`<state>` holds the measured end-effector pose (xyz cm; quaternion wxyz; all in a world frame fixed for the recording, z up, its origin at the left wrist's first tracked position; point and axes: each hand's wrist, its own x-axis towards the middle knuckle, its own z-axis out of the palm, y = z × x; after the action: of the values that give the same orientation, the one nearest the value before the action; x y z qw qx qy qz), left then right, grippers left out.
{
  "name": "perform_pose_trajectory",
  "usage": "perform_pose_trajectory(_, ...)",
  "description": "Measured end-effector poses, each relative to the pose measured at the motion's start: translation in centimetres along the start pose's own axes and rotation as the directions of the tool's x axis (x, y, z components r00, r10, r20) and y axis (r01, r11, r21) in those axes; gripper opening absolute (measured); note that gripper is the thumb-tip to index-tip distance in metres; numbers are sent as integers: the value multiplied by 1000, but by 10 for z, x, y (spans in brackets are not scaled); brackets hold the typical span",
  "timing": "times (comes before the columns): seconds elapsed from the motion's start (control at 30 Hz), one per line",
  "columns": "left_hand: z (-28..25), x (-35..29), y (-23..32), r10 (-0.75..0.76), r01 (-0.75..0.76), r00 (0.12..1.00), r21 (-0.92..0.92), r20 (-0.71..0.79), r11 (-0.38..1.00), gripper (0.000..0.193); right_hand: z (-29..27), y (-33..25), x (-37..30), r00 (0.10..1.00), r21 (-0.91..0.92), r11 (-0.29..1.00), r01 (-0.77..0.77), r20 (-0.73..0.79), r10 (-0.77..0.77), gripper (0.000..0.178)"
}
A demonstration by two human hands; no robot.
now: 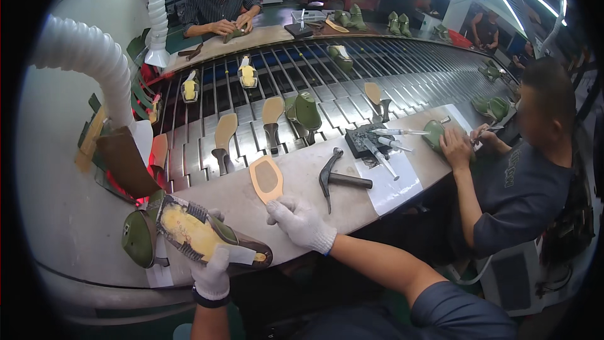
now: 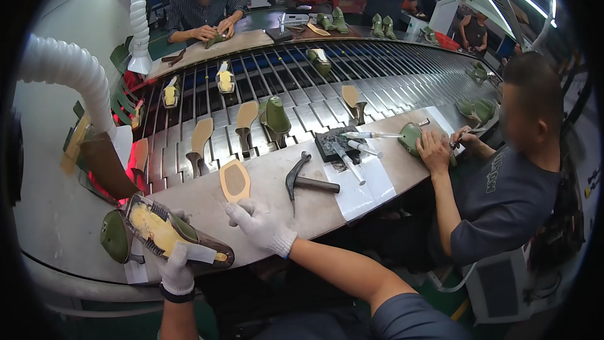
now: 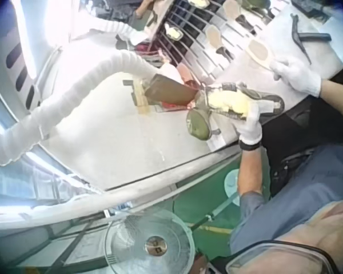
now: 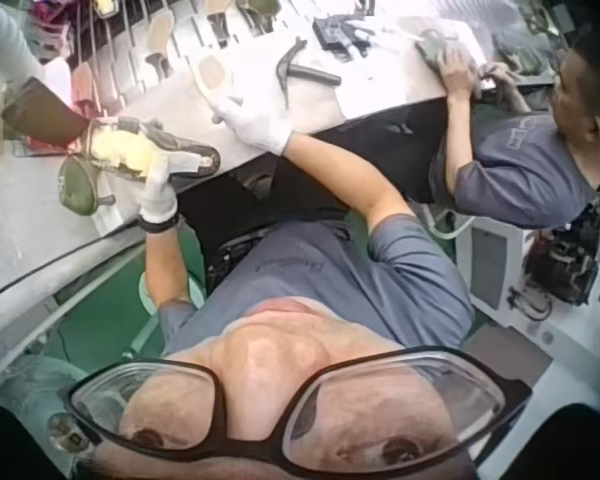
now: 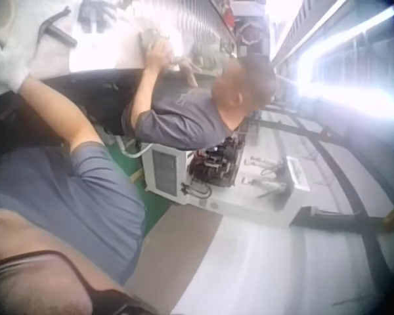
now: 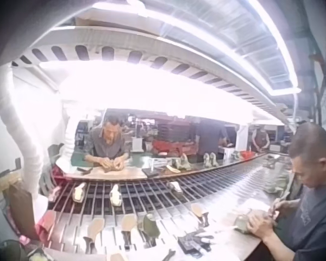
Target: The person assembles high-heeled shoes by applying adhesive with a syringe, taking shoe uppers on lasts and outsoles from a conveyor, pressing each outsole onto an upper by hand, and hammering the edges with a hammer.
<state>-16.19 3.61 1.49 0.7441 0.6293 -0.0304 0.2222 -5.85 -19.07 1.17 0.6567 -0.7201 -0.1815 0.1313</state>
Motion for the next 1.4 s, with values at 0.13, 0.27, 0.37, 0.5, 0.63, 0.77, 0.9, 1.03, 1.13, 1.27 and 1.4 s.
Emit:
perform_pose_trajectory(0.13,3,-6,7,-46,45,999,-27,-9,999,94,4,4,2,999,-43,998,-35,-37,33,49)
perform_pose_trajectory(0.27,8,-6,9,-54,53,998,-53,-19,997,92,0,-5,8,1000,-156,987,-27,-13,25,41)
perform_pose_trajectory(0.37,9,7,5,-55,55,998,1,13,998,92,-1,3,-9,996,-224,974,44,-67,-60,28)
perform_pose_trajectory(0.5,11,9,13,-79,79,996,24,35,997,90,-17,23,-32,886,-679,676,287,-80,-457,26)
perform_pose_trajectory(0.63,2,3,10,-52,53,997,34,-53,998,87,-35,-5,-99,986,-228,971,74,-131,-106,19)
perform_pose_trajectory(0.77,20,14,26,-101,102,995,-56,20,993,91,-44,13,-177,945,614,759,-217,-64,321,22)
perform_pose_trajectory(0.9,25,20,-2,-84,109,985,-163,153,981,93,-35,18,-147,791,433,667,-607,252,557,34)
perform_pose_trajectory(1.03,23,35,34,-170,244,952,-298,254,923,84,-27,12,-140,880,385,791,-476,208,427,30)
perform_pose_trajectory(1.13,32,50,63,-174,258,953,-363,250,895,75,-11,-28,-130,928,401,837,-372,161,335,33)
perform_pose_trajectory(1.27,54,33,80,-112,168,960,-210,257,963,62,3,-74,-123,945,303,924,-233,295,142,33)
perform_pose_trajectory(1.4,56,15,78,-91,154,951,-196,295,968,53,25,-104,-107,929,373,872,-318,306,208,27)
